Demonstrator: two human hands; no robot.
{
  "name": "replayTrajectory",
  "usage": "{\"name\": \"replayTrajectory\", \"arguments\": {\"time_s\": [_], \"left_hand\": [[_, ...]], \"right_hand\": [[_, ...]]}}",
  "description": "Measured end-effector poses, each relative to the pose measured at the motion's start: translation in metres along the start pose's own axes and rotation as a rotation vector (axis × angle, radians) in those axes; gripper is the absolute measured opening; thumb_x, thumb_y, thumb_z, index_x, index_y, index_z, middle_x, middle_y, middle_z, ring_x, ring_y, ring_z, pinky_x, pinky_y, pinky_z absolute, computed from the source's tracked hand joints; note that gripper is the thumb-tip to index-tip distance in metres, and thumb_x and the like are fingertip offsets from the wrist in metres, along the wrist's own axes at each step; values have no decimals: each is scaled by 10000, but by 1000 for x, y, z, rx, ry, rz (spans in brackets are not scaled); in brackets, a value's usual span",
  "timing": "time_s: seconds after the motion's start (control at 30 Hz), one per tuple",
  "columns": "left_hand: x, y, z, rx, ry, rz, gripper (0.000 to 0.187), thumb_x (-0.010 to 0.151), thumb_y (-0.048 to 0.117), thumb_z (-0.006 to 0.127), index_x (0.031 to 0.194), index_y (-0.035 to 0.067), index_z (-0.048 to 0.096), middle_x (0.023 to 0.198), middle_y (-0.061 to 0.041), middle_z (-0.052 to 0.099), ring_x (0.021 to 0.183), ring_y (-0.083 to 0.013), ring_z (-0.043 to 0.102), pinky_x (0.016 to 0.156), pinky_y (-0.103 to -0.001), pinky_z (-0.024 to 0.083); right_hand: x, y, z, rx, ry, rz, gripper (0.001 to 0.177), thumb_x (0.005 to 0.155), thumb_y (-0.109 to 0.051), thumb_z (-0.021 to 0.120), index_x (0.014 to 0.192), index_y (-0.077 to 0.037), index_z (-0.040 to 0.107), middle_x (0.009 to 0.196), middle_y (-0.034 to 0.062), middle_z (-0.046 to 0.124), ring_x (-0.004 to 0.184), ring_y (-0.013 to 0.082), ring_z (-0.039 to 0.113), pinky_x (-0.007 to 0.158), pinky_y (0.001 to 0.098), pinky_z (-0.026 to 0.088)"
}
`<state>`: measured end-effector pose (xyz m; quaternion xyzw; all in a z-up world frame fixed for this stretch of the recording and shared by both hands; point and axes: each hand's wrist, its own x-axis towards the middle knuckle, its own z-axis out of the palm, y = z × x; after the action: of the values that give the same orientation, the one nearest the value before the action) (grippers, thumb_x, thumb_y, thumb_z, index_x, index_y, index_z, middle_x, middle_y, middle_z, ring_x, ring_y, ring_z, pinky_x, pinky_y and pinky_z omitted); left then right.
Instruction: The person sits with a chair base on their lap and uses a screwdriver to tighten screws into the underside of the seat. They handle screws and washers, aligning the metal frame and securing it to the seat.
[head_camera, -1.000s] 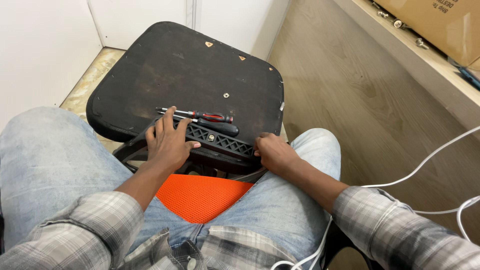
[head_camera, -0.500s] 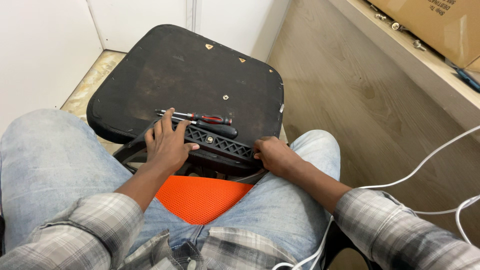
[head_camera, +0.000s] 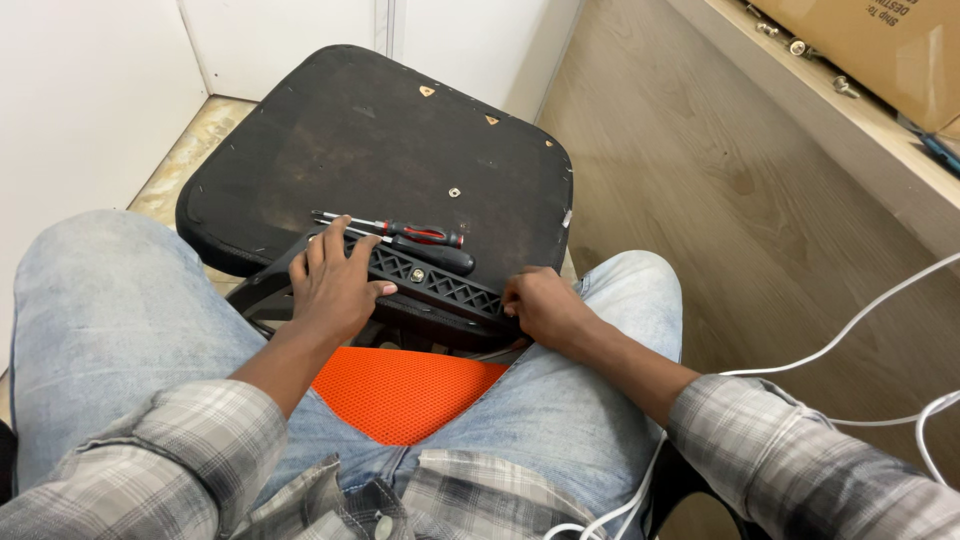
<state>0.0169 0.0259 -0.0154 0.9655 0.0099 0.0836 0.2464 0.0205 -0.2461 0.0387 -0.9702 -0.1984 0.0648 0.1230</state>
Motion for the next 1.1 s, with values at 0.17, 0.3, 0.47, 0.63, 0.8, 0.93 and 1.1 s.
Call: {"name": "replayTrajectory", "arguments": {"time_s": [0.17,0.3,0.47,0.63,0.8,0.93,1.1], "left_hand": [[1,-2,4,6,3,11,649,870,384,717,1457,191,518,1625,-142,232,1512,-335,136,1187,-577,103],[2,-3,6,11,8,16,654,868,380,720,1460,193,515,1627,-141,227,1511,-337,133,1184,-575,108],[2,-1,4,25,-6,-7,669,869,399,715,1473,217,495,1633,-125,211,1516,-323,130,1194,-563,116],[1,0,3,41,-19,-11,669,871,413,710,1476,228,492,1643,-114,199,1521,-318,129,1199,-558,126],[2,-2,3,52,-9,14,673,871,422,710,1473,211,495,1637,-112,220,1515,-314,145,1193,-565,132],[4,-2,5,71,-12,15,659,876,433,698,1467,217,502,1629,-102,251,1513,-308,163,1189,-561,147],[6,1,3,94,-13,24,672,881,454,684,1473,203,490,1582,-120,296,1488,-318,175,1157,-564,163]], "right_hand": [[1,4,5,-79,10,-138,145,888,-24,647,1009,-20,725,1116,151,645,1014,339,658,902,410,543],[2,6,4,-46,-2,-152,151,868,-44,666,1005,-21,725,1115,145,661,1028,339,660,903,410,543],[4,4,8,-47,8,7,152,940,-135,659,1016,-34,744,1088,166,706,1034,341,690,928,419,544],[5,8,12,-48,72,-36,170,918,-170,690,976,-22,754,1073,181,700,1041,366,665,911,451,526],[7,14,13,-64,50,-70,157,905,-122,670,1001,-22,744,1064,177,693,1000,362,681,879,431,548],[9,16,19,-123,48,-21,184,954,-150,655,958,18,730,1030,202,695,1004,368,681,877,438,547],[15,13,16,-161,121,-35,243,950,-172,672,882,61,675,957,242,703,994,394,681,861,471,540]]}}
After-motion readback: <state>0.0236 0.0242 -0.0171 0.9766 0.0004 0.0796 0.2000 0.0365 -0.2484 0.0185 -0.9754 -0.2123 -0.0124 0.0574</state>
